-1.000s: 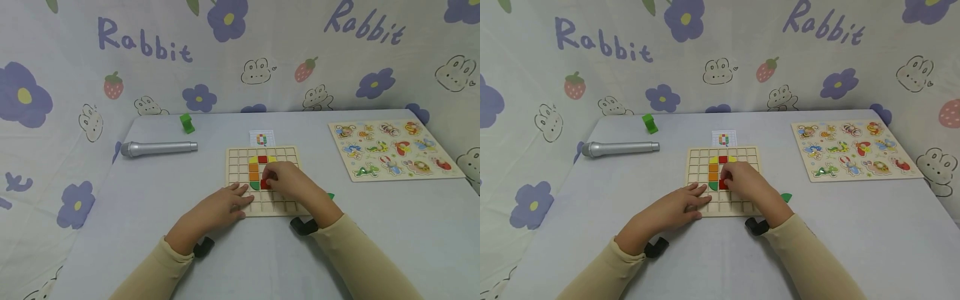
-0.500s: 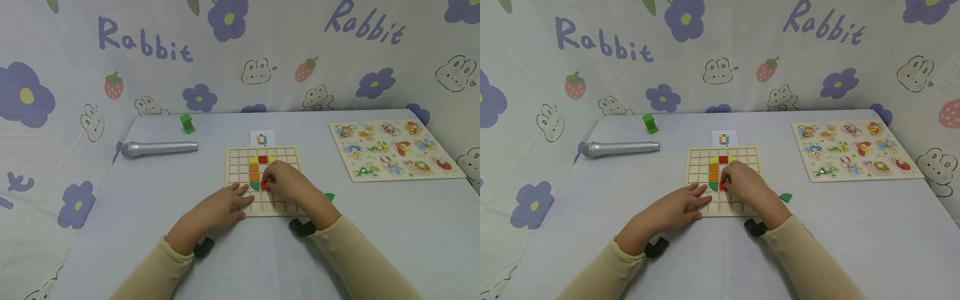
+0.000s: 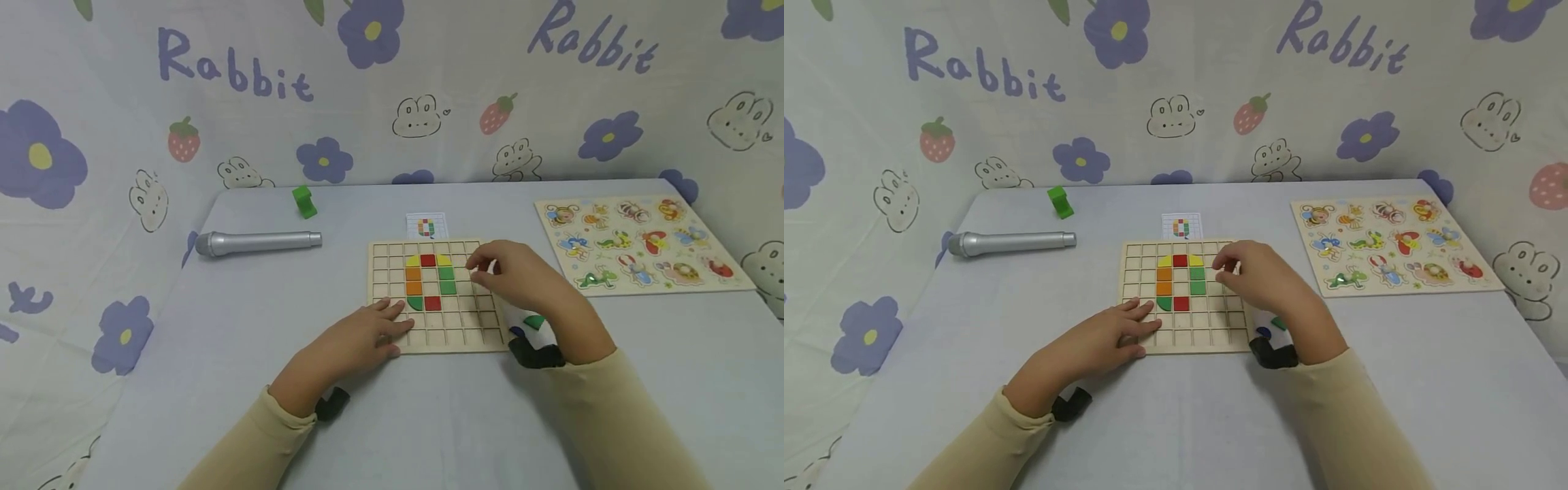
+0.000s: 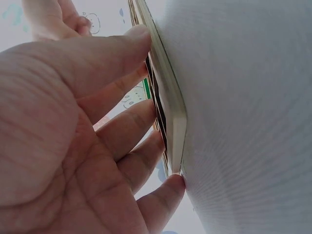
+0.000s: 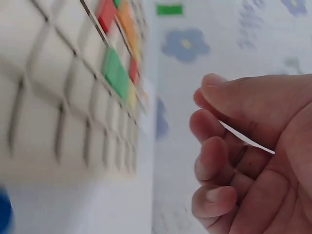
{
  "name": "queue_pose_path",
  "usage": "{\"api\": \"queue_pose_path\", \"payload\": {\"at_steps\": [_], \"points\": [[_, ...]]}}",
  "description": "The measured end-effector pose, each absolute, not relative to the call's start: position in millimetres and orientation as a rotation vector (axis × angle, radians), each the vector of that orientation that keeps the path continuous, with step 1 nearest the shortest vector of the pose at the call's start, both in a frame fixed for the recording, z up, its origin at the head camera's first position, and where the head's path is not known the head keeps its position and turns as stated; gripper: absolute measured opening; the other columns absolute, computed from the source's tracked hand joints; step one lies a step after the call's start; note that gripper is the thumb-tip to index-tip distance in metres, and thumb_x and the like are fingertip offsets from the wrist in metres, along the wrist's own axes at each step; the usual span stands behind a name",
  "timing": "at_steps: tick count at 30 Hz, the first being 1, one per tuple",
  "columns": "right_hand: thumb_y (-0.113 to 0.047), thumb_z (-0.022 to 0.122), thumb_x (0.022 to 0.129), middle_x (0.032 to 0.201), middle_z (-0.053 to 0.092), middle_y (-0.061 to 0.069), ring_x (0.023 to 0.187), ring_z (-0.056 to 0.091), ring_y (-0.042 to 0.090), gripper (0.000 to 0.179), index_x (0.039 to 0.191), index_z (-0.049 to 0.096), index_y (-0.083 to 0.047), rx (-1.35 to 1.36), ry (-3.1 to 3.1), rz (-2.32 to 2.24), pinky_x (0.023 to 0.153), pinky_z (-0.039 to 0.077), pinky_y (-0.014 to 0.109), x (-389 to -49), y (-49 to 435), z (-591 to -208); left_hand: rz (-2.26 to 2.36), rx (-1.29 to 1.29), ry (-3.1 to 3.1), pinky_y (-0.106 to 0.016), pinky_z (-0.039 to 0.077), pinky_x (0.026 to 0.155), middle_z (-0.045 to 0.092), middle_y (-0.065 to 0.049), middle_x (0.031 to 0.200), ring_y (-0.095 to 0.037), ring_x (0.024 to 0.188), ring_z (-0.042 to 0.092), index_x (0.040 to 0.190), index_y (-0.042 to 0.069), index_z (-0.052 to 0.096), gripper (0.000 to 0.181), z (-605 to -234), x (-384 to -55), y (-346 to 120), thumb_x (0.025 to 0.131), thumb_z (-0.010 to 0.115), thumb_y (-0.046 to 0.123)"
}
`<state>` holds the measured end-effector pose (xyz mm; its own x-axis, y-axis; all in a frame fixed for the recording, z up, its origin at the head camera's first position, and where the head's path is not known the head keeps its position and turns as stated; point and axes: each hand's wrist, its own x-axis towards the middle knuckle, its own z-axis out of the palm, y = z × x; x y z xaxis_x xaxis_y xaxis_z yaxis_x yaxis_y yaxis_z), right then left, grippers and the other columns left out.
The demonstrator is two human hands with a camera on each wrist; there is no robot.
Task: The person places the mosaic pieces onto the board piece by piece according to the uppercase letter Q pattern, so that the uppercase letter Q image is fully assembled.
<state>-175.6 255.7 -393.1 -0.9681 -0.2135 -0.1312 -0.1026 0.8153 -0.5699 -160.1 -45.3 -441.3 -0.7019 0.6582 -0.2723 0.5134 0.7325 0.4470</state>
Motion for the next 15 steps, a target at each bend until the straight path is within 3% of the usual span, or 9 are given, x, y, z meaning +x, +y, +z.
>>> {"api": "queue_pose_path", "payload": {"at_steps": [7,15], "points": [[-0.019,0.077,0.101,0.105,0.068,0.008,0.092,0.058,0.025,0.023,0.121,0.075,-0.006,-0.103,2.738,-0.788,0.07,0.049,0.034,-152.8,315.5,-404.9,0.468,0.862,2.516,-0.054,0.025,0.136,0.034,0.003,0.178,-0.026,0.171,0.019,0.162,0.028,0.054,0.059,-441.5,-159.8,-43.3,0.106,0.074,0.027],[-0.017,0.087,0.093,0.101,0.068,0.008,0.092,0.06,0.024,0.026,0.113,0.073,-0.007,-0.024,2.684,-0.794,0.076,0.051,0.036,-131.0,339.2,-436.2,0.461,0.877,2.522,-0.053,0.026,0.136,0.034,0.003,0.178,-0.026,0.171,0.019,0.162,0.027,0.055,0.059,-441.2,-159.5,-42.7,0.106,0.074,0.026]]}}
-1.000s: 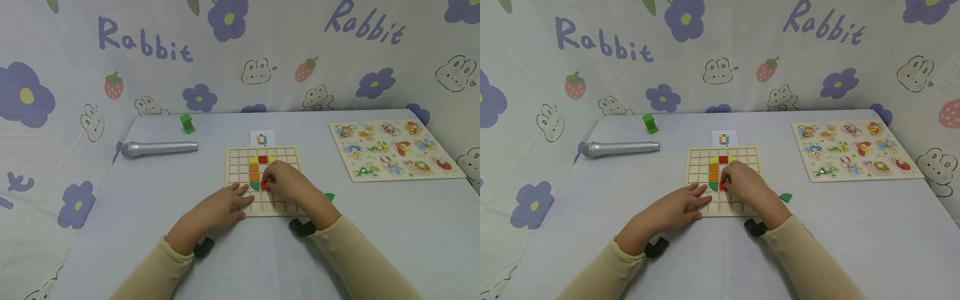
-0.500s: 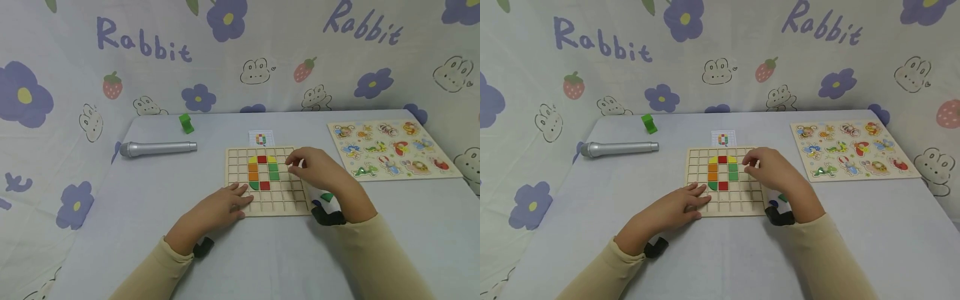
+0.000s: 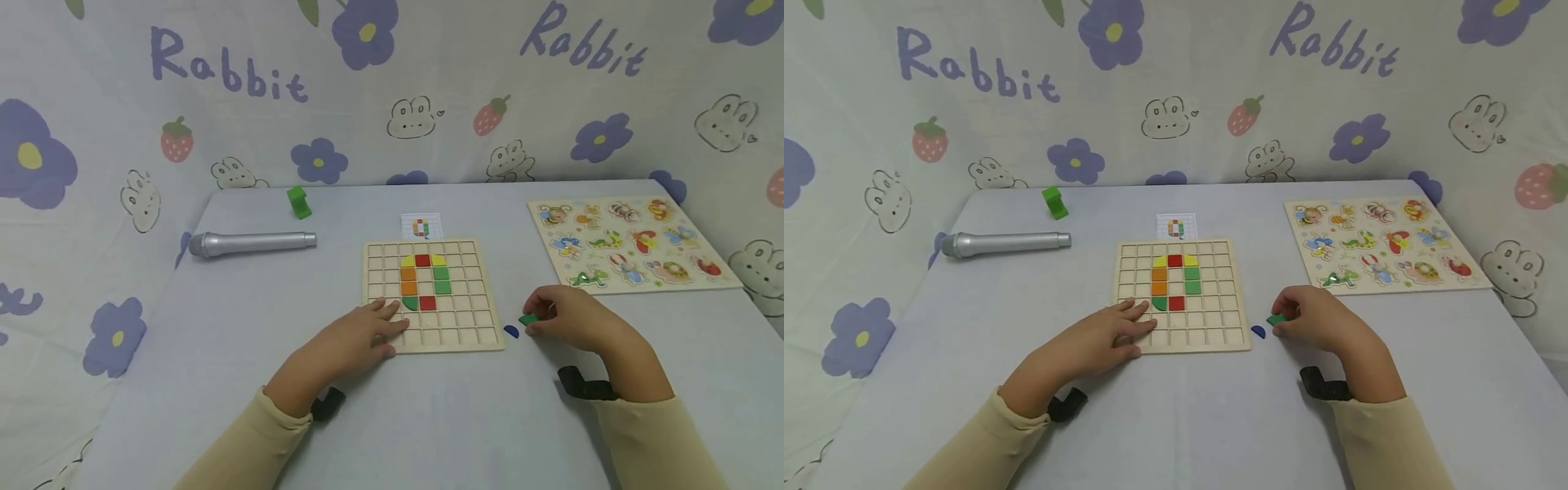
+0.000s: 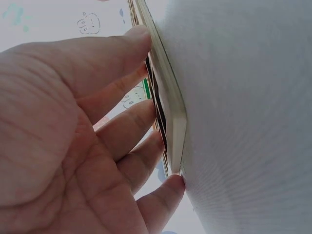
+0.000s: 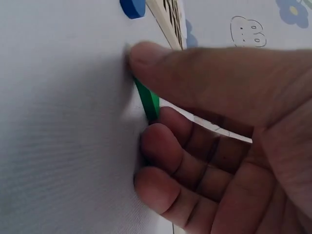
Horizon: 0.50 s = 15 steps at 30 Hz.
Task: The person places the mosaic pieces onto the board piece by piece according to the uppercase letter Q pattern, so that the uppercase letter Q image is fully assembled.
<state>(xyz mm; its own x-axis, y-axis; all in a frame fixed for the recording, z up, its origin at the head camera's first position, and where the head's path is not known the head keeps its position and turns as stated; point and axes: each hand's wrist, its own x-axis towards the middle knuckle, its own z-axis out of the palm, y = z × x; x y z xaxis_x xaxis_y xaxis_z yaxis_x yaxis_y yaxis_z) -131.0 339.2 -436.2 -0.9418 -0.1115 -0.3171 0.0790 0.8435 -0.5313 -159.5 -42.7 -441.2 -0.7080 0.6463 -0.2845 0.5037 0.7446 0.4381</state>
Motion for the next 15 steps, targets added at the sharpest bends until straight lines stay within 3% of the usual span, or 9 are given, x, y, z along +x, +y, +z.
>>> {"api": "queue_pose_path", "payload": {"at_steps": [10,15], "points": [[-0.017,0.086,0.093,0.102,0.069,0.011,0.094,0.06,0.027,0.025,0.108,0.07,-0.004,0.087,2.7,-0.792,0.081,0.053,0.038,-130.6,341.1,-438.5,0.472,0.891,2.526,-0.054,0.026,0.136,0.035,0.002,0.178,-0.026,0.17,0.02,0.162,0.026,0.055,0.059,-442.6,-160.2,-44.8,0.106,0.074,0.027],[-0.01,0.078,0.099,0.1,0.068,0.009,0.093,0.06,0.026,0.014,0.106,0.067,-0.005,0.044,2.74,-0.836,0.077,0.051,0.035,-131.9,338.3,-436.4,0.469,0.888,2.522,-0.053,0.026,0.136,0.035,0.002,0.178,-0.026,0.171,0.02,0.162,0.026,0.055,0.059,-442.6,-160.5,-44.3,0.106,0.074,0.027]]}}
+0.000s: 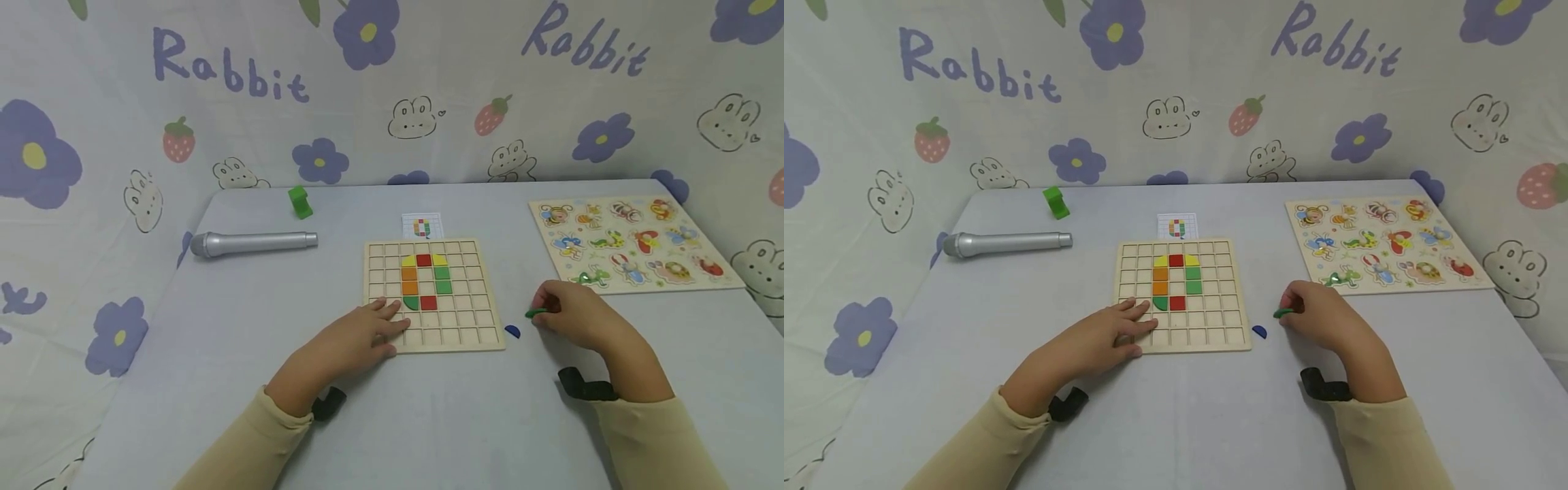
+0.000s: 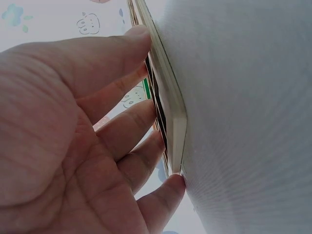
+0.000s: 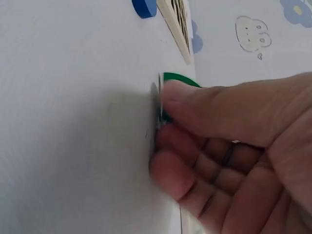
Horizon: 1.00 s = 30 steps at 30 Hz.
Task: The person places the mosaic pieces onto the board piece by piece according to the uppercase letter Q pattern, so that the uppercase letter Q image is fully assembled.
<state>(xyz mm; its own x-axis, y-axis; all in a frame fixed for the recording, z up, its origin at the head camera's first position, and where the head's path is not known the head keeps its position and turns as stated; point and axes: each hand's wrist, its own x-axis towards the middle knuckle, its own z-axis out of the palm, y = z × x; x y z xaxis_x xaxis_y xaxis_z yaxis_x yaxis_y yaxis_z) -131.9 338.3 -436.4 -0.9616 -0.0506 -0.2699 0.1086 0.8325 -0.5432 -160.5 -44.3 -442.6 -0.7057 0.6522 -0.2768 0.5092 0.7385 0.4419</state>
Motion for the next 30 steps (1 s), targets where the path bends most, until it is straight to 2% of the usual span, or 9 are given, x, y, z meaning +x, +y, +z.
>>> {"api": "queue_pose_path", "payload": {"at_steps": [3,7,11,16,23,30], "points": [[-0.008,0.072,0.104,0.101,0.071,0.01,0.091,0.062,0.025,0.007,0.109,0.068,-0.006,-0.013,2.805,-0.877,0.075,0.053,0.034,-134.9,326.6,-428.7,0.466,0.885,2.523,-0.053,0.026,0.136,0.035,0.003,0.178,-0.025,0.171,0.02,0.162,0.027,0.054,0.06,-442.7,-160.7,-44.6,0.106,0.074,0.027],[-0.009,0.068,0.107,0.107,0.074,0.01,0.095,0.065,0.025,0.008,0.114,0.071,-0.008,-0.101,2.862,-0.912,0.077,0.056,0.036,-143.6,296.9,-417.4,0.466,0.875,2.527,-0.053,0.026,0.136,0.034,0.004,0.178,-0.024,0.171,0.019,0.162,0.028,0.054,0.06,-443.5,-161.3,-45.4,0.106,0.074,0.027],[-0.006,0.069,0.105,0.109,0.072,0.009,0.099,0.065,0.026,0.008,0.112,0.074,-0.009,-0.234,2.876,-0.893,0.083,0.057,0.038,-154.8,262.3,-415.9,0.473,0.871,2.526,-0.053,0.026,0.136,0.034,0.004,0.178,-0.024,0.171,0.02,0.162,0.029,0.054,0.06,-445.3,-162.2,-45.6,0.106,0.074,0.028],[0.0,0.073,0.101,0.104,0.071,0.006,0.095,0.061,0.024,0.012,0.106,0.076,-0.011,-0.372,2.873,-0.827,0.086,0.056,0.038,-166.8,232.8,-424.5,0.476,0.891,2.523,-0.053,0.028,0.136,0.035,0.003,0.177,-0.026,0.17,0.021,0.162,0.028,0.055,0.059,-446.5,-163.0,-45.0,0.105,0.075,0.028],[0.003,0.074,0.099,0.102,0.071,0.003,0.095,0.062,0.024,0.016,0.101,0.075,-0.012,-0.385,2.85,-0.8,0.085,0.056,0.038,-171.8,224.3,-432.1,0.471,0.896,2.519,-0.053,0.027,0.136,0.035,0.003,0.177,-0.027,0.17,0.021,0.161,0.029,0.056,0.058,-448.7,-165.1,-43.6,0.106,0.074,0.029],[0.005,0.071,0.099,0.105,0.07,0.005,0.099,0.062,0.026,0.017,0.105,0.073,-0.011,-0.337,2.828,-0.822,0.089,0.058,0.04,-173.2,225.7,-434.3,0.461,0.875,2.52,-0.054,0.027,0.136,0.035,0.004,0.178,-0.026,0.17,0.02,0.161,0.03,0.055,0.059,-448.8,-165.4,-45.3,0.106,0.074,0.03]]}}
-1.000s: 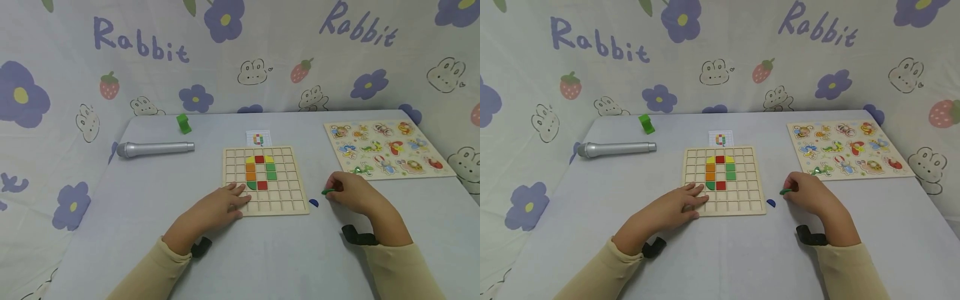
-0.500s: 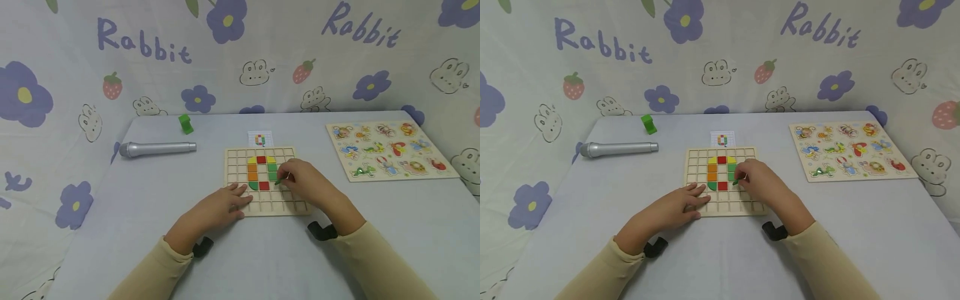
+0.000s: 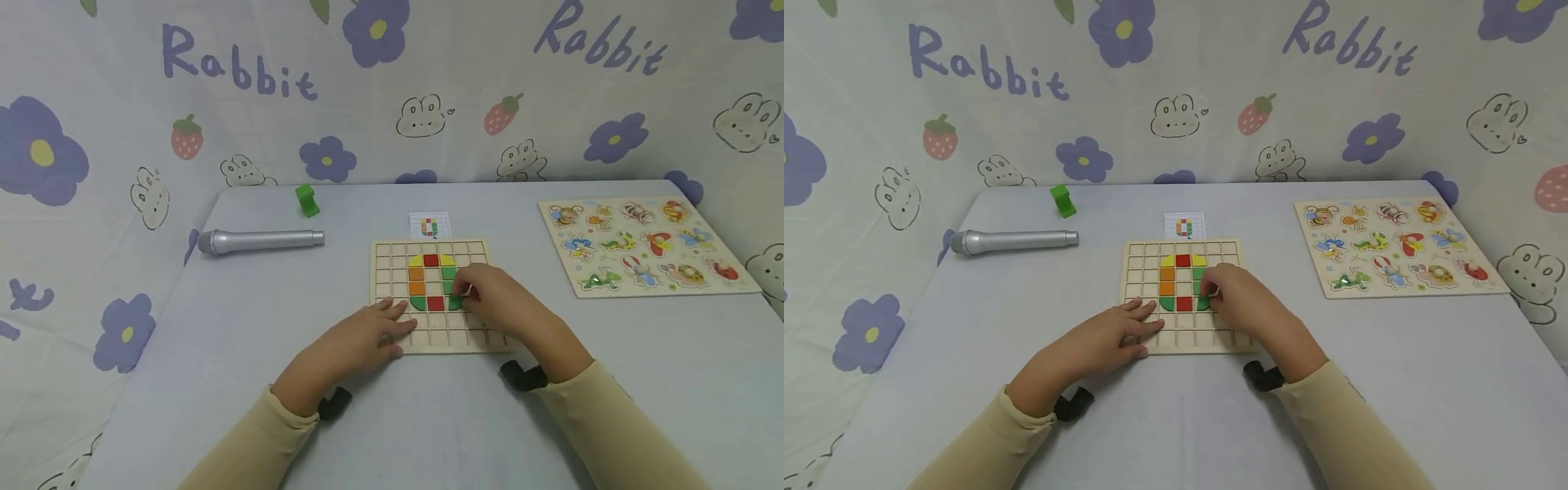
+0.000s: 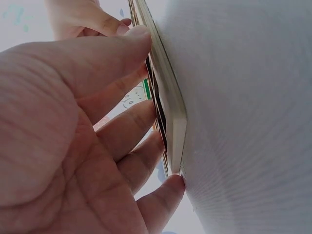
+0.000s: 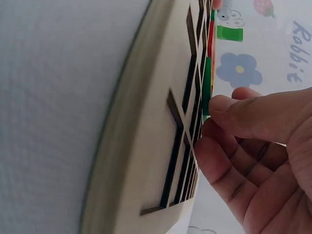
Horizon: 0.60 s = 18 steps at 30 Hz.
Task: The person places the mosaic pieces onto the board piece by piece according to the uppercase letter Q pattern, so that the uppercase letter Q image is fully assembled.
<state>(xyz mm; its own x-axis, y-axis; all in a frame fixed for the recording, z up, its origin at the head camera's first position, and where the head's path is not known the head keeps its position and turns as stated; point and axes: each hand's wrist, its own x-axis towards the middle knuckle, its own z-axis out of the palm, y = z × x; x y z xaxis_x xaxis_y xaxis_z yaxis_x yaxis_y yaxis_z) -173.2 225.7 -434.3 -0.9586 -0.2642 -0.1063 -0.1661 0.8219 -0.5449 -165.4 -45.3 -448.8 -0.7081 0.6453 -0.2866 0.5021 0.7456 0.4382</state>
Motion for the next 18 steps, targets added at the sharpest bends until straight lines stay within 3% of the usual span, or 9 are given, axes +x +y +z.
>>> {"api": "queue_pose_path", "payload": {"at_steps": [18], "points": [[0.0,0.073,0.102,0.103,0.072,0.005,0.097,0.063,0.025,0.012,0.105,0.076,-0.011,-0.309,2.87,-0.782,0.089,0.059,0.041,-172.8,221.4,-434.5,0.473,0.882,2.518,-0.053,0.026,0.136,0.035,0.002,0.177,-0.026,0.17,0.021,0.161,0.026,0.056,0.059,-442.9,-162.5,-45.0,0.105,0.075,0.028]]}}
